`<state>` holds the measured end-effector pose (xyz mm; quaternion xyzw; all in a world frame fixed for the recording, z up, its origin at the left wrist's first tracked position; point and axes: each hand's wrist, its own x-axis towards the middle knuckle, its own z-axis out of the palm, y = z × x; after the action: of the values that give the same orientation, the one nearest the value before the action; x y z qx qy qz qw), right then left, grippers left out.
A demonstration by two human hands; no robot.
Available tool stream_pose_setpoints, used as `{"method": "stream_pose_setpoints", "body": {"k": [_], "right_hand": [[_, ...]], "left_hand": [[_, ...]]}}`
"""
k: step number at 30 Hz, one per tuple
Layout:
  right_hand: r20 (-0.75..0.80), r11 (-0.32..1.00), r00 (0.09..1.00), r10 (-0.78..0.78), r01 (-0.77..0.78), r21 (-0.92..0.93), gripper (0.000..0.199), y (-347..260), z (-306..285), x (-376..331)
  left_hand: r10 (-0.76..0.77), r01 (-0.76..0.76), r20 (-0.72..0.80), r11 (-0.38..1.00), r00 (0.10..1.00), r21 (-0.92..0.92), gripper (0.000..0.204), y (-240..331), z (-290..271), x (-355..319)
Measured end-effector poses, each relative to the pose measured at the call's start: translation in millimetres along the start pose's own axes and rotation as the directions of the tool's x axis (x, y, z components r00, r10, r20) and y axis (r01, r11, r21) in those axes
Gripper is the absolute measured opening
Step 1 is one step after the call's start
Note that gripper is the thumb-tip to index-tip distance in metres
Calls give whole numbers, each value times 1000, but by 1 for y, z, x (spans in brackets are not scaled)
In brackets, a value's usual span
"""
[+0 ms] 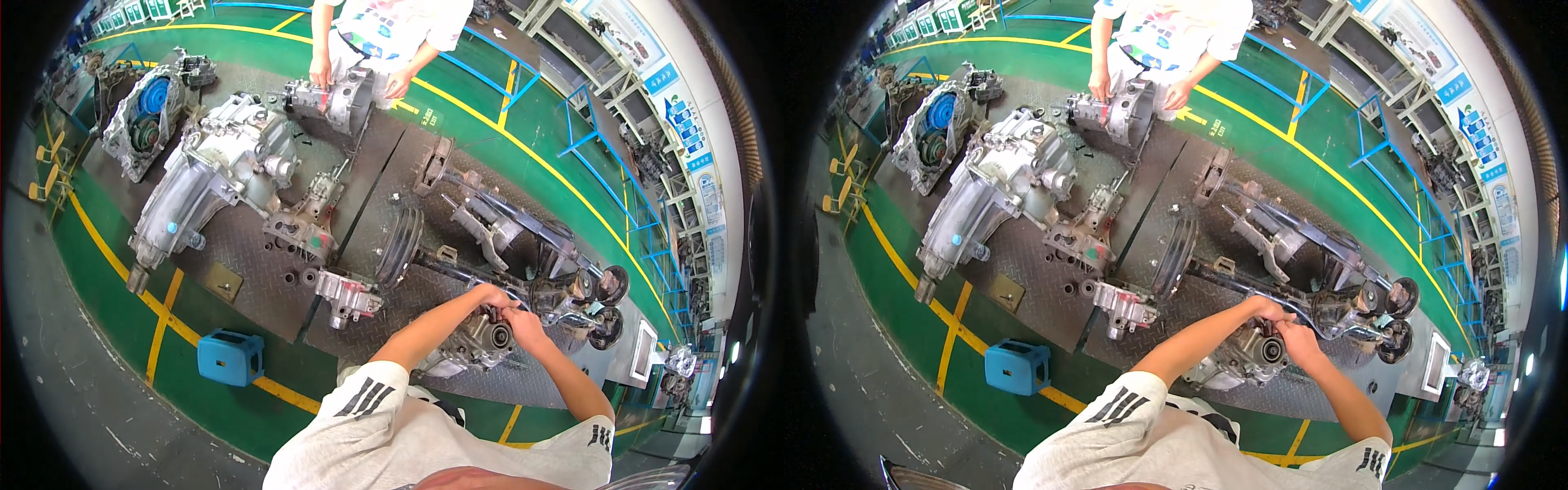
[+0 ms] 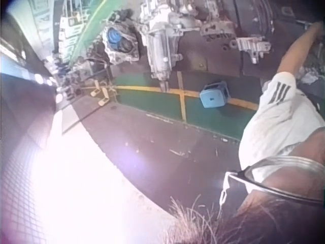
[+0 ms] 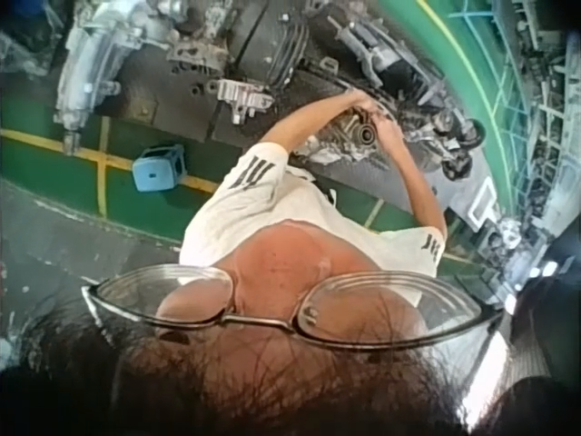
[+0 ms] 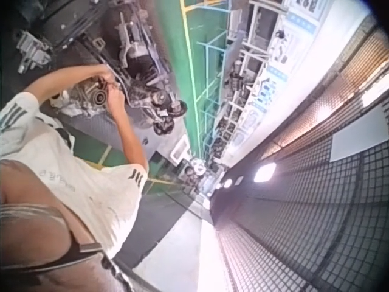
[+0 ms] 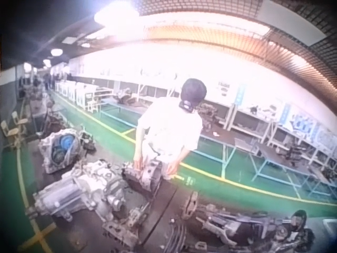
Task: The person assembles a metal transmission housing by hand, aligning the two halves and inserting small metal pins into the casing holes.
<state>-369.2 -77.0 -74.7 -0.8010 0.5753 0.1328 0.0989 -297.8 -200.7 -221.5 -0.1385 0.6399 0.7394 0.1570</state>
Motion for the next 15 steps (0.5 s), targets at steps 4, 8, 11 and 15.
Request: {"method": "stream_pose_setpoints", "body": {"k": [4,8,11,15], "right_hand": [[-10,989,990,-139,140,54,25,-5,-15,-8],[14,966,977,-211,206,158,27,2,-17,1],[-26,954,977,-212,213,210,28,8,-16,-7],[-86,946,964,-251,263,191,28,8,-7,-8]], "left_hand": [[-17,19,35,999,999,-41,67,3,2,3],[-66,66,-20,997,998,-26,70,-3,-4,3],[35,-35,-39,999,999,6,71,6,3,-7],[35,-33,-9,992,999,119,66,13,0,-23]]}}
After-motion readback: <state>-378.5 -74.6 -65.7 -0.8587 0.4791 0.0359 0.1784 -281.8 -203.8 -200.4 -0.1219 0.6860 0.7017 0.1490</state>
